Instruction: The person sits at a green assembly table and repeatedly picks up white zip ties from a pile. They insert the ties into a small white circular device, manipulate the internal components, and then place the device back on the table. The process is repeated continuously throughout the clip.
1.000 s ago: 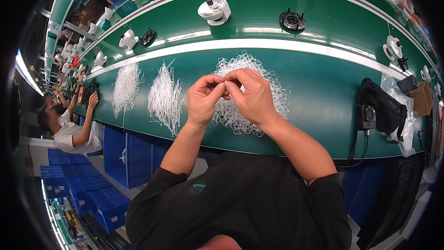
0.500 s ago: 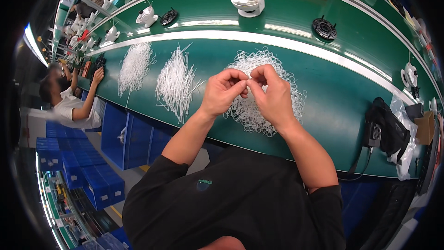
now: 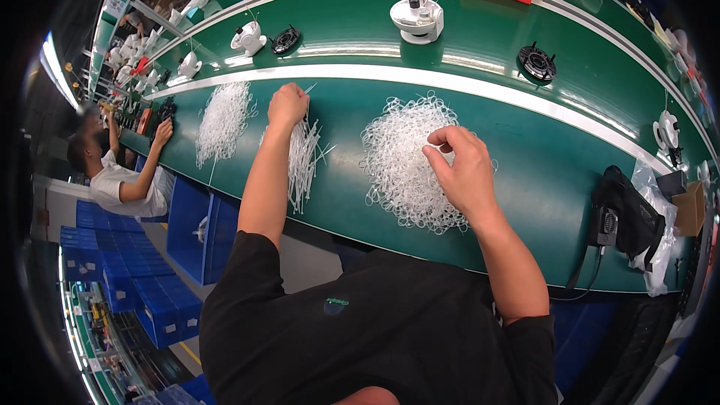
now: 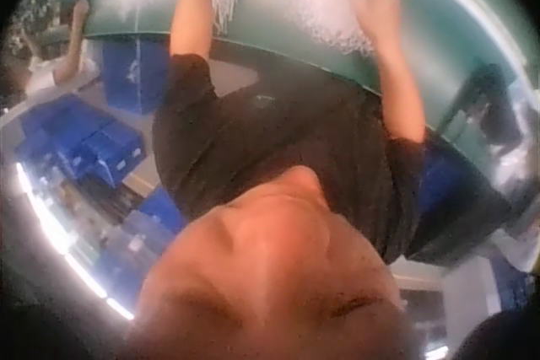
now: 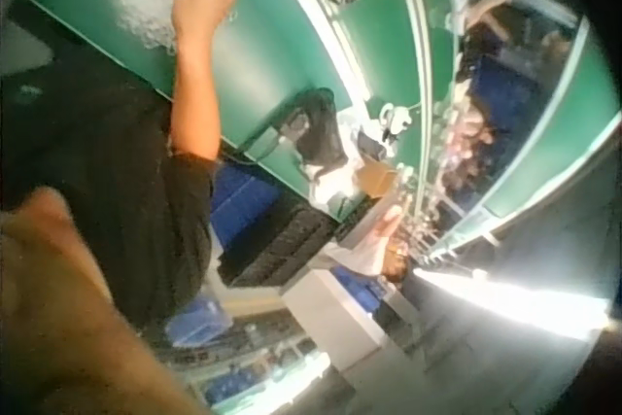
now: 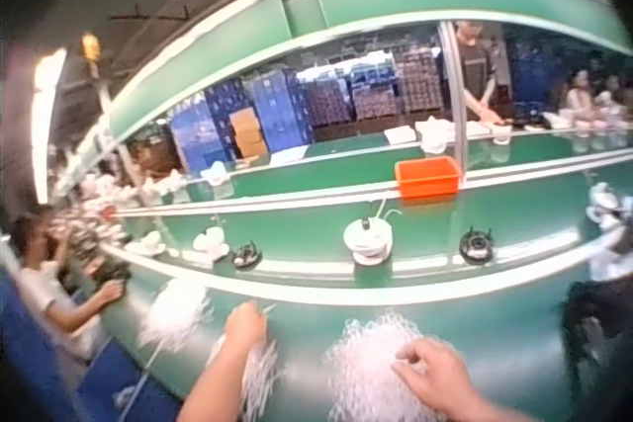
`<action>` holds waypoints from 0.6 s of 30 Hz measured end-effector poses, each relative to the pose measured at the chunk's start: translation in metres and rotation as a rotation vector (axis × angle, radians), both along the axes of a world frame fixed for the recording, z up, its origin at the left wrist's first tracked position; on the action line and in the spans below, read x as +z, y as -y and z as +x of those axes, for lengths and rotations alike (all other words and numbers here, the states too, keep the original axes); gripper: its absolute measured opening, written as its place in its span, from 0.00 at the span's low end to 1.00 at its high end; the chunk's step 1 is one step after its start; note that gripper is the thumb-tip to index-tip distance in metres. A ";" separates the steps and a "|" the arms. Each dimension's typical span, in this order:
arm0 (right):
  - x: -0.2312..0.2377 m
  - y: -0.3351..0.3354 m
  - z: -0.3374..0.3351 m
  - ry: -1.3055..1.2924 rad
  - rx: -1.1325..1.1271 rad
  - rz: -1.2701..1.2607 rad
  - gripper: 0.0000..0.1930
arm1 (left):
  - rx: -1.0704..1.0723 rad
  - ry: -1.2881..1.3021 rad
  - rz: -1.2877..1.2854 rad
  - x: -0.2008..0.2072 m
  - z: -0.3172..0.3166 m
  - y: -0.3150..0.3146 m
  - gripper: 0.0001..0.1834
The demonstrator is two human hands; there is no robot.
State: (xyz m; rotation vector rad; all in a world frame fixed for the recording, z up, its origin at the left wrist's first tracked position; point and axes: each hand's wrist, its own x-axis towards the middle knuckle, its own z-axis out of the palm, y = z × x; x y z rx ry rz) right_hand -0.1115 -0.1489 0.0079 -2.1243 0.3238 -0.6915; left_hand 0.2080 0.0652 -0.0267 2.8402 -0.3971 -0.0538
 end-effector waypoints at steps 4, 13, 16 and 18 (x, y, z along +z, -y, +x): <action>-0.002 0.000 0.001 -0.003 0.021 0.008 0.07 | 0.008 -0.037 0.061 -0.009 0.005 0.004 0.13; -0.005 -0.003 0.002 -0.023 0.060 0.000 0.06 | -0.021 -0.088 0.053 -0.009 0.018 0.010 0.15; -0.005 -0.002 0.001 -0.029 0.076 -0.023 0.06 | -0.068 -0.060 -0.147 -0.010 0.021 0.009 0.14; -0.004 -0.001 0.000 -0.030 0.073 -0.016 0.06 | -0.117 -0.043 -0.433 -0.012 0.022 0.003 0.12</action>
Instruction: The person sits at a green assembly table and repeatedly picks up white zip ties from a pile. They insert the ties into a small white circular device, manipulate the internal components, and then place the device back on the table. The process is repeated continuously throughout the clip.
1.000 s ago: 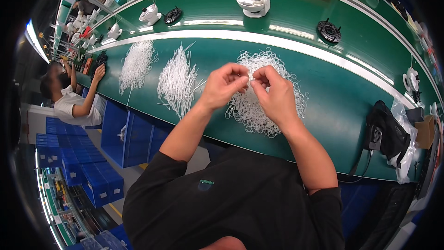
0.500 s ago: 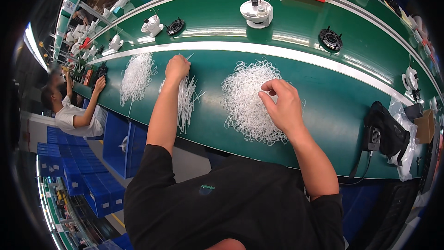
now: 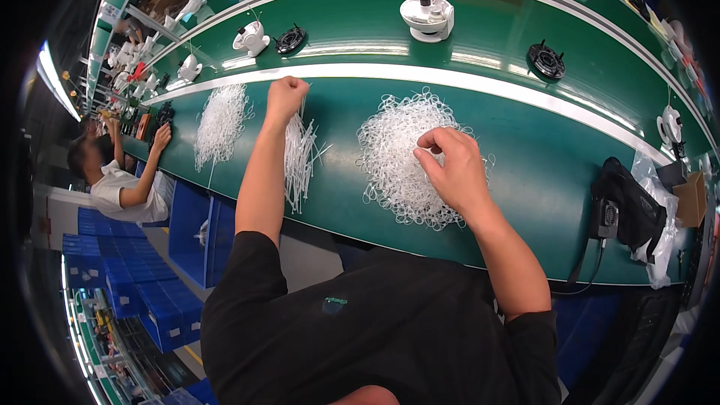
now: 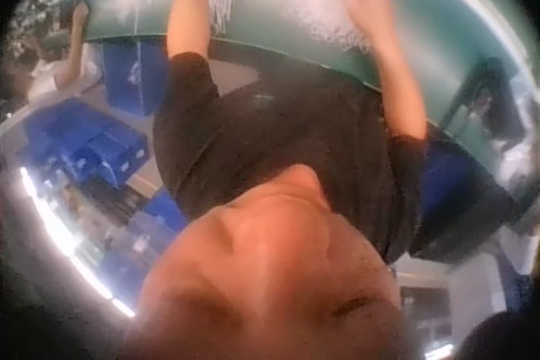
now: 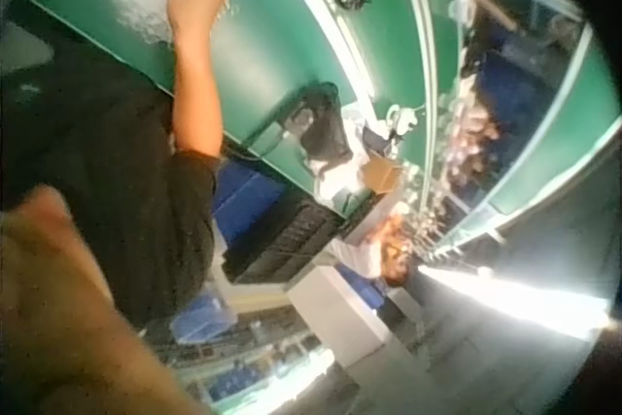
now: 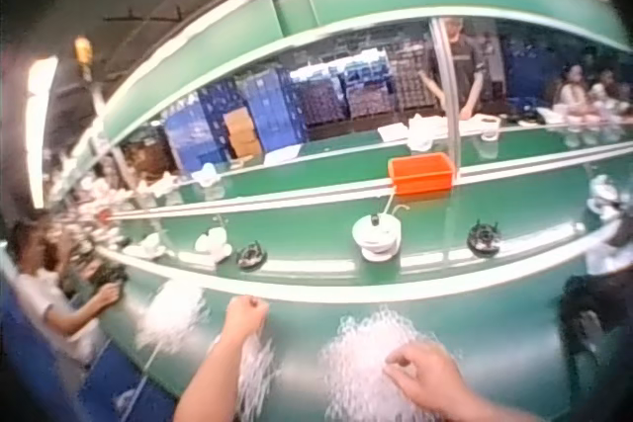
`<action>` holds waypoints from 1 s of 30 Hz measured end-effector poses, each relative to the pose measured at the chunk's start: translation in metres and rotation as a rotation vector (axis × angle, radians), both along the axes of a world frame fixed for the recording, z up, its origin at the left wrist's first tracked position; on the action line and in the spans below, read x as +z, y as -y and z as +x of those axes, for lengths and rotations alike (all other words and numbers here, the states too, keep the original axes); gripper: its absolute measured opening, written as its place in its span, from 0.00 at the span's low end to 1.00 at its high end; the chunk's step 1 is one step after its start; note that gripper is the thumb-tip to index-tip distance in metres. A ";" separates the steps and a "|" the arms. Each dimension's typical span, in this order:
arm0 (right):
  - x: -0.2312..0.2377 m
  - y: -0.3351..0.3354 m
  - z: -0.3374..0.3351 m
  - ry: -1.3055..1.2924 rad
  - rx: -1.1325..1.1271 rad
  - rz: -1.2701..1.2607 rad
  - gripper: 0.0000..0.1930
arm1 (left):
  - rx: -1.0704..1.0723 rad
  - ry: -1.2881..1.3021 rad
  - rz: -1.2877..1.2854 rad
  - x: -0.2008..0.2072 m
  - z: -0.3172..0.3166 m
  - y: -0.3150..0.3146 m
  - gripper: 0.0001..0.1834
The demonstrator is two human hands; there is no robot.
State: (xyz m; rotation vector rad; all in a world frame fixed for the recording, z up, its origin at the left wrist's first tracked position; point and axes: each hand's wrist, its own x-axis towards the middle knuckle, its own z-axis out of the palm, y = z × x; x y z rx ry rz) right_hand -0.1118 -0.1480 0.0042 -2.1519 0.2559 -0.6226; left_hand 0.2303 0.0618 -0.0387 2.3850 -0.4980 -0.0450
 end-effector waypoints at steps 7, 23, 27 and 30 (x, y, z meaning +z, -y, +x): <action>0.007 -0.011 0.007 0.102 0.006 0.158 0.11 | -0.364 -0.523 -1.031 0.053 -0.081 0.026 0.06; 0.010 -0.011 0.005 0.262 -0.115 0.275 0.07 | -0.528 -0.851 -1.070 0.033 -0.219 0.080 0.06; 0.018 -0.013 0.006 0.332 -0.168 0.410 0.07 | -0.572 -0.888 -1.045 0.025 -0.228 0.084 0.07; 0.018 -0.012 0.004 0.321 -0.163 0.396 0.05 | -0.583 -0.903 -1.063 0.026 -0.234 0.085 0.07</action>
